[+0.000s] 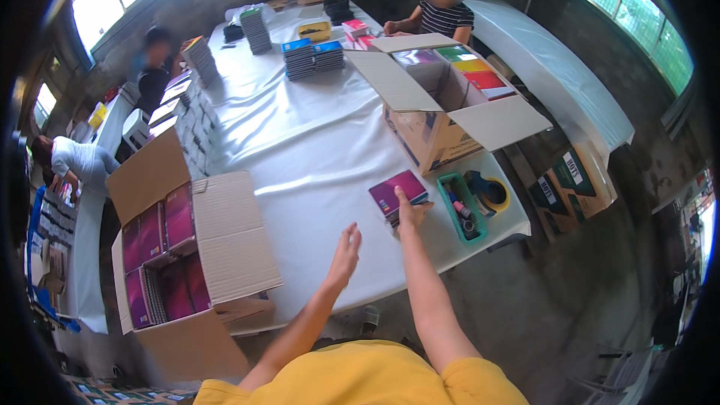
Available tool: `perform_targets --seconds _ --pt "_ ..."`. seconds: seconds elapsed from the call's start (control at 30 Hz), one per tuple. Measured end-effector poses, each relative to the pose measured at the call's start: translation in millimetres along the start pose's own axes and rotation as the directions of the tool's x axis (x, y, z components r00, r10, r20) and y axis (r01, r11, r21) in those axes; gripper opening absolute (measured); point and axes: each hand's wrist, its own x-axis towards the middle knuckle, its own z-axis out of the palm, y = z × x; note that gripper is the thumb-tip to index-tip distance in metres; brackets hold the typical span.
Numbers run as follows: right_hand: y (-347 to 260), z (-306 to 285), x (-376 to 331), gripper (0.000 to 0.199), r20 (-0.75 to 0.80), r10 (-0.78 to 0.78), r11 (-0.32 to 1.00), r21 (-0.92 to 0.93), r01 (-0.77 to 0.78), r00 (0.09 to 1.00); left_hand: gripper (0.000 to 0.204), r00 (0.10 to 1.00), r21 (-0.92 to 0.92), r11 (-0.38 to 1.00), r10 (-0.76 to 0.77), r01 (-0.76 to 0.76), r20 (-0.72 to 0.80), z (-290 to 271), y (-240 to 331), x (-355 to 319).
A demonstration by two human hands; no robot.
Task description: The person packs stacks of notebooks into a cardboard box by hand, then closes the box, seals it using a tape dispenser, and writes on the box with a marker.
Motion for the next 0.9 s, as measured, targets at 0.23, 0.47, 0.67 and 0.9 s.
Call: perform_targets --seconds 0.23,0.47,0.67,0.9 --pt "-14 11 -66 0.102 0.368 0.003 0.958 0.265 -0.108 0.93 0.08 0.992 0.004 0.994 0.106 -0.106 -0.068 -16 -83 136" --pt "3 -85 -64 0.081 0.771 -0.397 0.441 0.636 -0.634 0.498 0.07 0.979 -0.075 0.978 0.188 -0.193 -0.077 25 58 -1" --pt "-54 -60 -150 0.086 0.945 -0.31 0.601 0.276 -0.75 0.1 0.08 0.96 -0.099 0.957 0.265 -0.273 -0.091 -29 93 -72" --pt "-133 -16 -262 0.056 0.944 -0.279 0.692 0.326 -0.645 0.178 0.06 0.853 -0.394 0.764 0.392 -0.511 -0.345 -107 130 -227"
